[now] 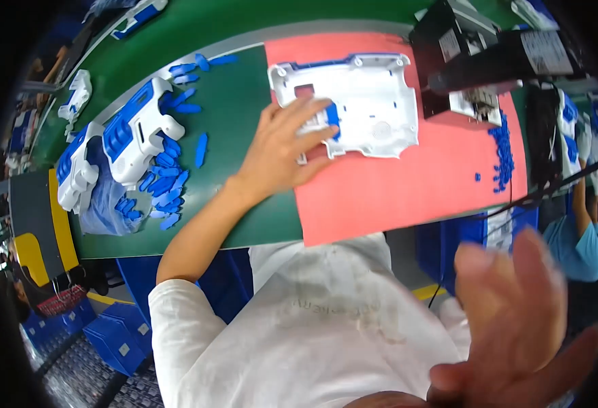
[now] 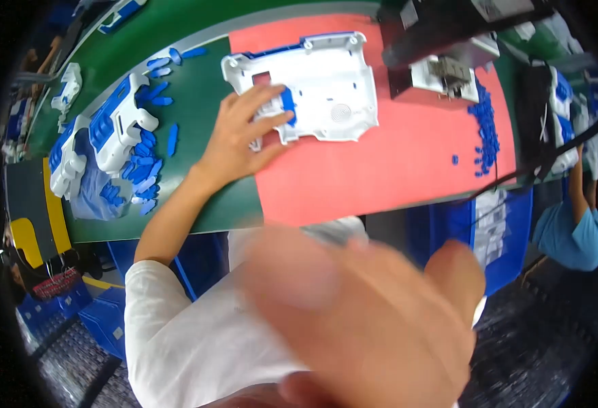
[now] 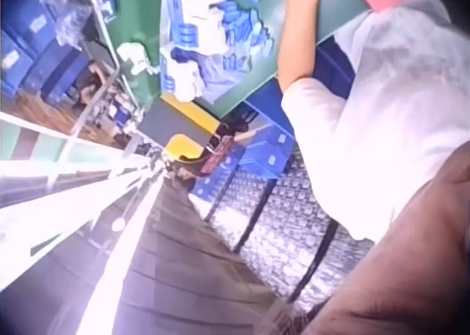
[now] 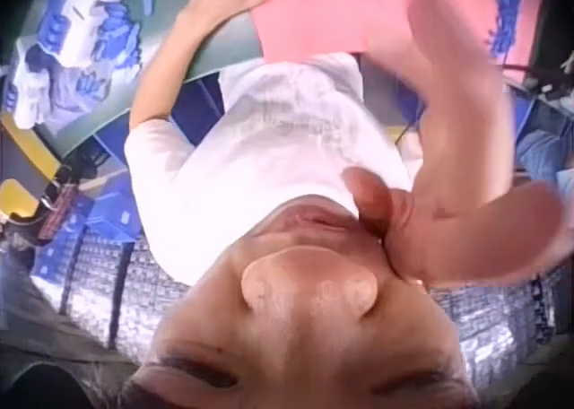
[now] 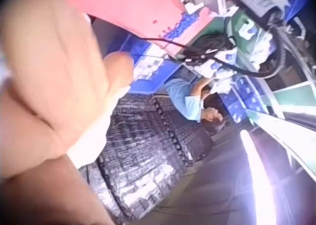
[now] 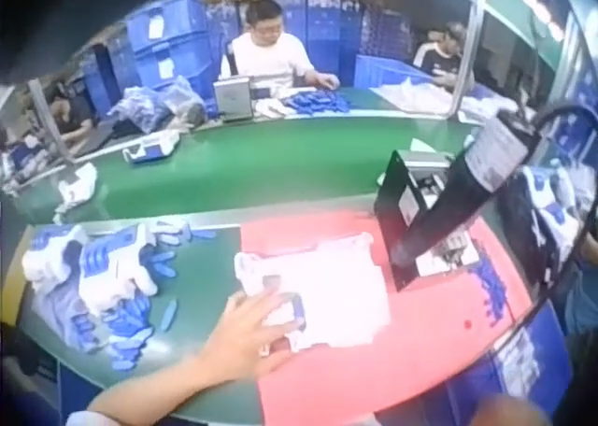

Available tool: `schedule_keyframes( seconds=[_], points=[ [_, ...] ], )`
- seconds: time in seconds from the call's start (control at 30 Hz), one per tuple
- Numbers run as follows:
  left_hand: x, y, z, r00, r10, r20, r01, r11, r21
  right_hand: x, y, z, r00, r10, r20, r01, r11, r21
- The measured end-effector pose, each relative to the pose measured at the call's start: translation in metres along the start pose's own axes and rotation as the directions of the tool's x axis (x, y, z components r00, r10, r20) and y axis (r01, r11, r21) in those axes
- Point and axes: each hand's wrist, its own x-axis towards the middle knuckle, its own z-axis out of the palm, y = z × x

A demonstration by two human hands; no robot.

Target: Assembling internal plastic components into a toy gun shell and fastening them with an electric screwdriver on a factory line.

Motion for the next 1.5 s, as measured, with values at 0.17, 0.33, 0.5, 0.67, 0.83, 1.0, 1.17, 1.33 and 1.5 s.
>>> schedule_keyframes(
  seconds=[0.17, 0.33, 0.5, 0.67, 0.83, 1.0, 1.17, 1.33, 1.5],
  points=[
    [0.003, 0.014, -0.001, 0.998, -0.056, -0.020, 0.057, 0.992, 0.111, -0.024, 0.034, 0.011, 0.962, -0.271, -0.039, 0.234, 0.887, -0.398],
    [0.020, 0.016, 0.006, 0.999, 0.037, -0.033, -0.034, 0.996, 0.082, -0.006, 0.067, 0.042, 0.688, -0.693, -0.215, 0.602, 0.711, -0.364],
    [0.019, 0.007, 0.010, 0.999, 0.038, -0.030, -0.039, 0.998, -0.044, 0.119, 0.158, 0.004, 0.062, -0.409, -0.911, 0.542, 0.780, -0.313],
    [0.017, 0.009, 0.009, 0.999, 0.039, -0.025, -0.041, 0.993, -0.115, 0.157, 0.177, -0.042, 0.479, -0.464, -0.745, 0.678, 0.735, -0.021],
    [0.014, 0.004, 0.006, 1.000, 0.018, -0.012, -0.019, 0.991, -0.134, 0.141, 0.177, -0.071, -0.066, -0.520, -0.851, 0.885, 0.364, -0.291],
    [0.019, 0.009, 0.004, 1.000, 0.012, 0.010, -0.010, 0.986, -0.164, 0.118, 0.192, -0.096, -0.079, -0.531, -0.844, 0.885, 0.353, -0.305],
    [0.021, 0.008, 0.007, 1.000, 0.005, -0.008, -0.006, 0.981, -0.192, 0.133, 0.195, -0.090, -0.010, -0.534, -0.845, 0.893, 0.375, -0.248],
    [0.019, 0.006, 0.005, 1.000, 0.007, 0.000, -0.007, 0.985, -0.171, 0.137, 0.197, -0.084, 0.109, -0.424, -0.899, 0.855, 0.502, -0.133],
    [0.012, 0.002, 0.010, 1.000, -0.013, -0.010, 0.011, 0.984, -0.179, 0.135, 0.196, -0.069, 0.199, -0.427, -0.882, 0.857, 0.512, -0.054]
  ],
)
